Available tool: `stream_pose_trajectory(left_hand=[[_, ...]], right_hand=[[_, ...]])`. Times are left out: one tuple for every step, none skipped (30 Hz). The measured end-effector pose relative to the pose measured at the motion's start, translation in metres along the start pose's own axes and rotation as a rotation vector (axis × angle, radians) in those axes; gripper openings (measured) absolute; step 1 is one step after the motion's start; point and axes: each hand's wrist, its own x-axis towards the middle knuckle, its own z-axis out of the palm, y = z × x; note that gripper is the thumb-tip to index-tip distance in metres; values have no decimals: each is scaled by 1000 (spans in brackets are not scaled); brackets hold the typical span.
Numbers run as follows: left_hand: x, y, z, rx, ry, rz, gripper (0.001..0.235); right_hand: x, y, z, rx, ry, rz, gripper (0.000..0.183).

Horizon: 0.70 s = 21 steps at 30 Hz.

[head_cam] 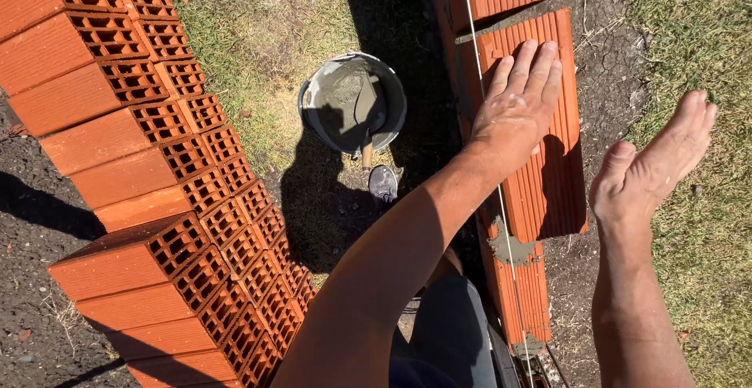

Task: The person scoops cement from a bucket using a trowel and spreads it onto a line of orange brick pavers. They then pick up a paver, place it onto the cement, and tap it into position. The person repeats this process, applying cement and laying additional pavers along the line.

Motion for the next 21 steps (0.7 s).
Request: stream_pose_trajectory(left_hand=[[1, 3, 3, 85, 190, -48, 61], [-3, 5, 2, 79, 194, -45, 61], [-8, 7, 1, 90, 146, -45, 74], [-19, 9, 3, 97, 83, -58, 89], [-24, 13, 11, 87, 72, -68, 89], [-27, 16, 18, 78, 76, -61, 62], [-30, 20, 25, 68, 80, -54, 45], [-26, 18, 28, 67, 81, -55, 45], [-23, 17, 32, 7, 80, -50, 45], [-27, 20, 36, -65, 66, -46, 47], [-33, 24, 34, -79, 54, -49, 47], [-31, 21, 30, -34, -6, -74, 59], [-29, 18, 25, 10, -65, -100, 76], [-27, 16, 26, 15, -53, -99, 76], [-25, 15, 27, 40, -3, -91, 83], [-30, 17, 31, 56, 31, -92, 90], [-26, 19, 32, 52, 27, -98, 90], [-24, 18, 34, -17, -37, -74, 69], [-21, 17, 36, -87, -101, -51, 56], [-23, 17, 35, -96, -107, -49, 56], [-25, 19, 32, -63, -79, -72, 68]], right_hand=[[19, -3, 8, -185, -298, 116, 86], [37, -5, 9, -192, -296, 116, 86], [53, -8, 12, -177, -296, 74, 84], [66, -12, 16, -154, -314, 29, 81], [81, -26, 12, -155, -331, 26, 81], [98, -40, 10, -128, -263, -1, 81], [115, -54, 7, -101, -196, -29, 81], [124, -39, 23, -102, -196, -31, 81], [132, -24, 38, -160, -191, -28, 76], [133, -9, 51, -223, -202, -21, 73], [125, -11, 69, -228, -219, -19, 73], [128, -15, 91, -236, -258, -8, 76], [131, -20, 111, -244, -297, 3, 80], [137, -17, 109, -246, -285, -1, 80], [143, -13, 108, -204, -257, 14, 80], [142, -10, 106, -161, -250, 30, 80], [148, -38, 78, -161, -258, 26, 80], [153, -67, 52, -118, -240, 86, 79], [159, -96, 25, -75, -221, 145, 79], [152, -72, 56, -81, -230, 149, 79], [144, -49, 84, -106, -338, 142, 83]])
